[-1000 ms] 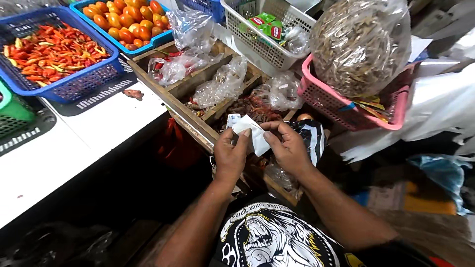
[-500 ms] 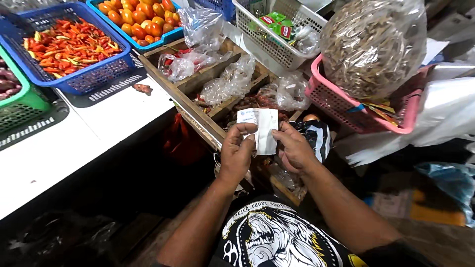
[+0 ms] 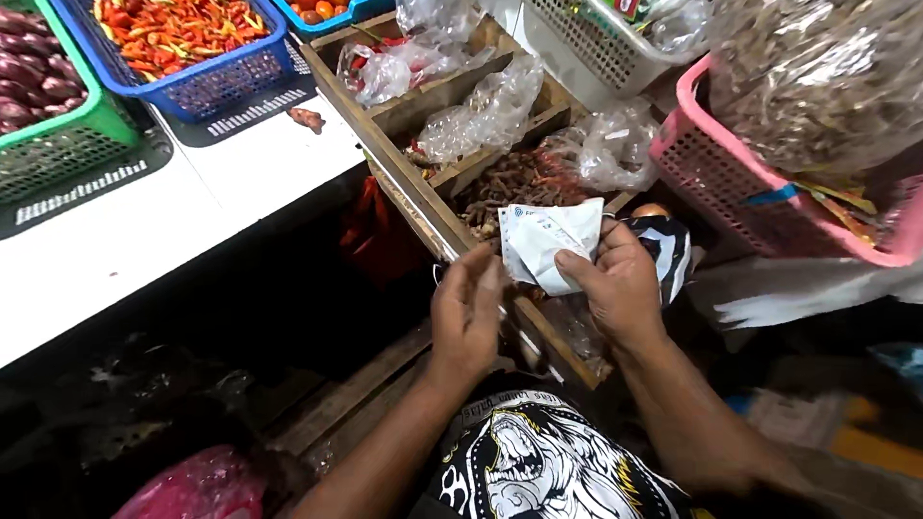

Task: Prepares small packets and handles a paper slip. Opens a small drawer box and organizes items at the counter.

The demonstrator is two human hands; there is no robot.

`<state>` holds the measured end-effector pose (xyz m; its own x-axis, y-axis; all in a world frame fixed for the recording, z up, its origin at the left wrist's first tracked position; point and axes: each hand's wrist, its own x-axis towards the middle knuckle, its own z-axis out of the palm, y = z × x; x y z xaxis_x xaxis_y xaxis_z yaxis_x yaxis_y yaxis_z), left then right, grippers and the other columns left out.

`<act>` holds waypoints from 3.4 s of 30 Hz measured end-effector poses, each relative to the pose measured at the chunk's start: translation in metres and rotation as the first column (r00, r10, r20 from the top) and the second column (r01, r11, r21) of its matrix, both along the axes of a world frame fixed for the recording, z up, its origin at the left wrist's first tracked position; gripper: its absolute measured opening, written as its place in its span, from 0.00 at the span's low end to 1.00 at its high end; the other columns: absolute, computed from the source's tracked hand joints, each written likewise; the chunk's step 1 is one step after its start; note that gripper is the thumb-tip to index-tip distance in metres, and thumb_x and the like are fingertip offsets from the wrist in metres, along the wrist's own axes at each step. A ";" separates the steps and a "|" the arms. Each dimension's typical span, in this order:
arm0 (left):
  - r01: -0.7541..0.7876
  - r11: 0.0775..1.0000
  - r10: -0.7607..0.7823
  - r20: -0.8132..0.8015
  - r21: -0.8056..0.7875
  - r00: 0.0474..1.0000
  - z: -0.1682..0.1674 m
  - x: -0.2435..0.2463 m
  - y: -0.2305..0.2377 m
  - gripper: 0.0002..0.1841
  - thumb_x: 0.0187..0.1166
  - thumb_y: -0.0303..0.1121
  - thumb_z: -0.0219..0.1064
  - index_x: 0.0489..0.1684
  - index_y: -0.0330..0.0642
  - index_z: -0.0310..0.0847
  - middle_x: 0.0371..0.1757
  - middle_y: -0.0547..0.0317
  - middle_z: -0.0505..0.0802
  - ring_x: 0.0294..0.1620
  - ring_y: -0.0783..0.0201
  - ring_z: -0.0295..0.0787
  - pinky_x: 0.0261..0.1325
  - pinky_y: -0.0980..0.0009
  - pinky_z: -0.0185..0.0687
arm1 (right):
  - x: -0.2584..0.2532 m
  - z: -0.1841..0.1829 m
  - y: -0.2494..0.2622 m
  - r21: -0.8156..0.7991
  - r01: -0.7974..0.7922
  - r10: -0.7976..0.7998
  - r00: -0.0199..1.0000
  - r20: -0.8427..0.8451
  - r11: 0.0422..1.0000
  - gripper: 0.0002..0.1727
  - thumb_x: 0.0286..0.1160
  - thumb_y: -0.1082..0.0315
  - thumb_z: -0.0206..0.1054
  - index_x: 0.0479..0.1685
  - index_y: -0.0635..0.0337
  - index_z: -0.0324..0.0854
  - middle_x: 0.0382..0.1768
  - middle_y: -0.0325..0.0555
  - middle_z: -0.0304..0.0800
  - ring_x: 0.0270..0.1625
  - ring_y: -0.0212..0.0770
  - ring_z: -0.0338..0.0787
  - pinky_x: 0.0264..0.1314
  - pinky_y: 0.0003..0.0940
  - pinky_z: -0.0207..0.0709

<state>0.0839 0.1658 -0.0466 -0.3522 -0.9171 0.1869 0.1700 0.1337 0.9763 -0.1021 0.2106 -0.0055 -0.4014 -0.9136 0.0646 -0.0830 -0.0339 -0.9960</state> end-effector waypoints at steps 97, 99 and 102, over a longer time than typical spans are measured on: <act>0.063 0.683 -0.268 0.169 0.728 0.949 -0.191 0.080 -0.076 0.44 0.81 0.75 0.37 0.96 0.64 0.47 0.81 0.54 0.80 0.68 0.53 0.85 0.66 0.48 0.85 | 0.108 -0.129 0.125 0.309 0.135 0.079 0.802 -0.592 0.942 0.13 0.81 0.53 0.69 0.48 0.49 0.94 0.55 0.33 0.96 0.67 0.33 0.90 0.81 0.45 0.79; 0.080 0.649 -0.241 0.105 0.757 0.965 -0.187 0.052 -0.080 0.44 0.80 0.76 0.35 0.94 0.61 0.51 0.75 0.48 0.84 0.63 0.49 0.90 0.59 0.47 0.90 | 0.098 -0.119 0.124 0.254 0.164 -0.009 0.856 -0.518 0.953 0.11 0.79 0.58 0.72 0.44 0.54 0.94 0.51 0.38 0.97 0.63 0.34 0.93 0.72 0.40 0.86; 0.173 0.660 -0.276 0.022 0.731 0.961 -0.188 0.025 -0.087 0.45 0.80 0.77 0.28 0.93 0.61 0.50 0.79 0.50 0.79 0.69 0.50 0.85 0.62 0.45 0.88 | 0.089 -0.109 0.116 0.204 0.189 -0.079 0.889 -0.451 0.960 0.10 0.78 0.60 0.72 0.41 0.57 0.93 0.48 0.41 0.97 0.61 0.37 0.94 0.69 0.40 0.88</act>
<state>0.1085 0.0784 -0.2341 -0.5371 -0.6384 -0.5513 -0.0250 -0.6412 0.7669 -0.0129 0.3268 -0.1143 -0.5029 -0.8628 0.0506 -0.4953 0.2397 -0.8350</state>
